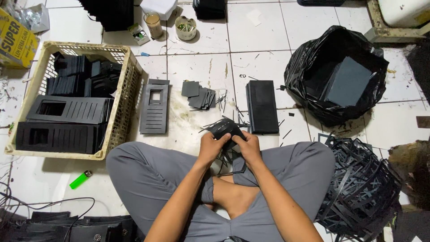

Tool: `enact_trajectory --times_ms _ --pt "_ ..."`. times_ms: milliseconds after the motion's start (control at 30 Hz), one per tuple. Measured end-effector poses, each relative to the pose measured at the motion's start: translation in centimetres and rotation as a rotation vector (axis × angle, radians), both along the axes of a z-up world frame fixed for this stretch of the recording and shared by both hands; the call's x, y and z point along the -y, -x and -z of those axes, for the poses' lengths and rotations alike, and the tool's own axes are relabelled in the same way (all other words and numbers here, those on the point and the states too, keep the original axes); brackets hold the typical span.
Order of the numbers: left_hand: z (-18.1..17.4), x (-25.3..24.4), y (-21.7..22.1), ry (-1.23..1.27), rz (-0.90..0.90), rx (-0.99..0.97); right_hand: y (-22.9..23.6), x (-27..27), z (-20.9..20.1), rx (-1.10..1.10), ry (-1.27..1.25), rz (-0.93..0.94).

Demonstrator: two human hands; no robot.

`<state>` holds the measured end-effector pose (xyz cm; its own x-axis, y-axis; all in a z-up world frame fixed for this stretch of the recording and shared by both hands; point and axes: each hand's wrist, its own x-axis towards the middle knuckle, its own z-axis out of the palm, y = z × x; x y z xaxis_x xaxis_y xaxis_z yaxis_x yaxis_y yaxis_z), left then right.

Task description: Removing excess waste material and frames from small black leather or plastic components

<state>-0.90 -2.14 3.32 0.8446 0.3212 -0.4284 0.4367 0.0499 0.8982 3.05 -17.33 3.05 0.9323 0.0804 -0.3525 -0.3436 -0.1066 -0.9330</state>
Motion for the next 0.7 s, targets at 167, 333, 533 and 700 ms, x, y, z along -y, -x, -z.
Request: enact_trajectory --times_ms 167,333,533,700 --pt "-1.1 0.5 0.4 0.066 -0.016 0.014 0.4 -0.2 -0.1 -0.017 -0.069 0.022" --pt "-1.0 -0.4 0.3 0.066 -0.016 0.019 0.7 -0.4 -0.5 0.009 -0.136 -0.012" --pt "0.1 0.1 0.7 0.062 -0.002 0.050 0.5 -0.3 -0.6 0.031 -0.041 0.018" --pt "-0.8 0.5 0.9 0.151 -0.068 0.073 -0.2 -0.1 2.0 0.121 0.277 -0.013"
